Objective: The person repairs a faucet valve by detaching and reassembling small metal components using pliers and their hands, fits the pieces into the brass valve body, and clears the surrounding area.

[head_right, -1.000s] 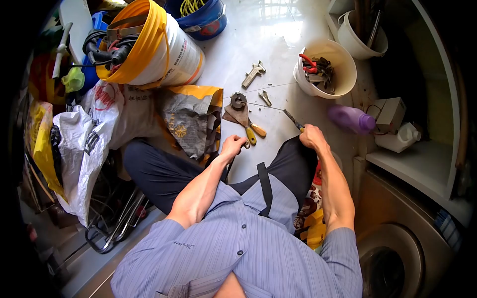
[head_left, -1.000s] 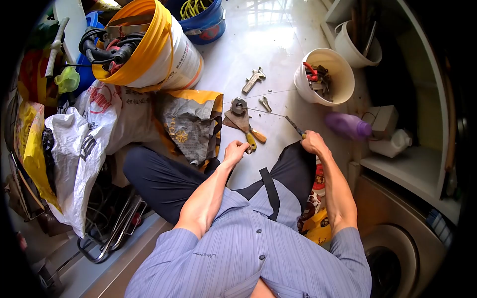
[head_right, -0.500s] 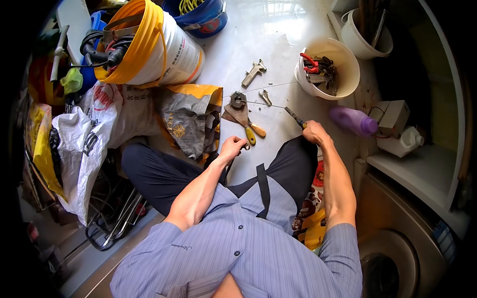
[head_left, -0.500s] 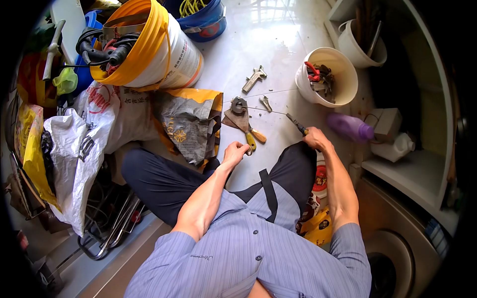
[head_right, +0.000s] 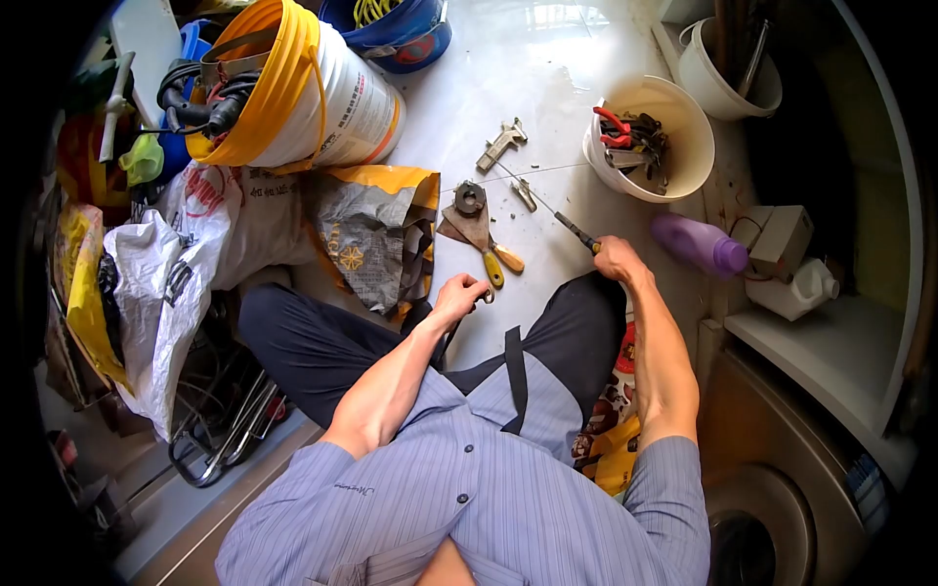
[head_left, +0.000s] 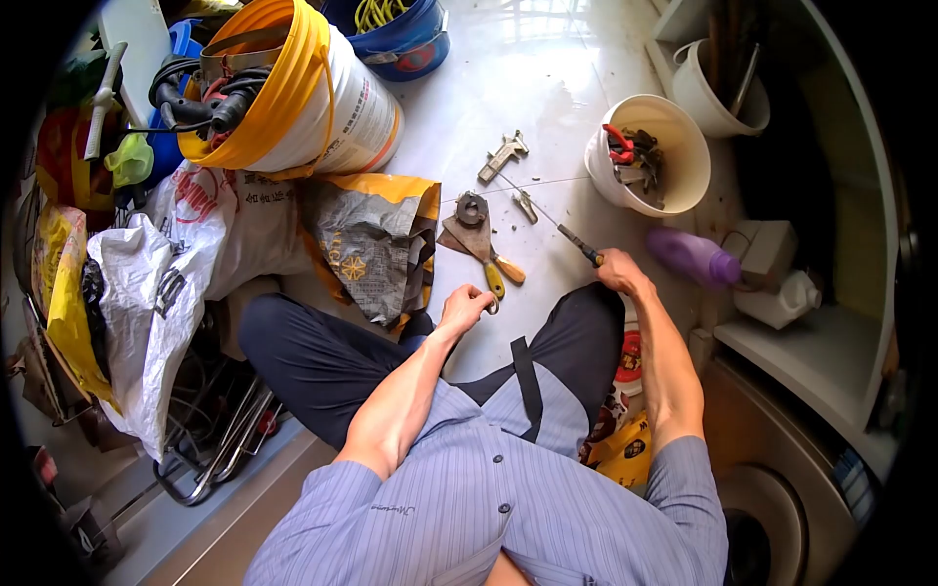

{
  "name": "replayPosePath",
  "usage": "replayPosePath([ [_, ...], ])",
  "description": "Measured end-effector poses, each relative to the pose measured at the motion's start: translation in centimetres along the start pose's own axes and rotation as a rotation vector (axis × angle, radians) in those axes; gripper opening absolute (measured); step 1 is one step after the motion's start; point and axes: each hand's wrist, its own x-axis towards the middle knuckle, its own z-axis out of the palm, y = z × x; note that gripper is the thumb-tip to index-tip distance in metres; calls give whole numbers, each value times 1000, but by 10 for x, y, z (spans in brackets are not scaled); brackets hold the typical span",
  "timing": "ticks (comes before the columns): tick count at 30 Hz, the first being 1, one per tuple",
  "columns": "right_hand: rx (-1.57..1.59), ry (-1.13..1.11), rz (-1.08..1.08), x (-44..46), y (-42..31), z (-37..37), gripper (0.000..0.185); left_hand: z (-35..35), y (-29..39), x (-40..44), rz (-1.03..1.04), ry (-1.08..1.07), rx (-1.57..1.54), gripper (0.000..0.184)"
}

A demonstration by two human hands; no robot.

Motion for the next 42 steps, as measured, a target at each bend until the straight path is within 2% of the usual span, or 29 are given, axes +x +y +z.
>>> replayPosePath([
  [4,23,37,32,0,5,0,27,3,0,-1,-6,1,5,43],
  [10,-15,99,-109,-24,-6,0,30,3,1,-3,-19,-5,-19,43],
  [12,-27,213,-297,-30,-8,3,28,5,-5,2,22,11,24,38],
  [15,-104,240,-384,-23,-1,12,28,5,-6,2,29,-5,9,39],
  [16,-106,239,-387,-22,-2,12,28,5,-5,1,29,-3,6,39],
  [18,-213,138,-257,-19,-6,12,27,6,-3,-1,32,-6,13,40],
  [22,-304,119,-230,-10,1,19,25,4,4,-6,-4,8,29,43],
  [24,-216,86,-261,-17,0,9,27,6,-1,-5,75,29,16,41],
  [28,-147,120,-348,-28,-7,0,29,6,-1,-7,59,9,45,41],
  [30,-141,217,-396,-23,-9,0,30,6,1,-7,46,-15,43,40],
  [39,-123,132,-254,-11,-16,6,26,11,-7,-4,73,-19,71,41],
  [42,-61,190,-286,-7,-18,9,25,13,-10,-3,75,-29,67,41],
])
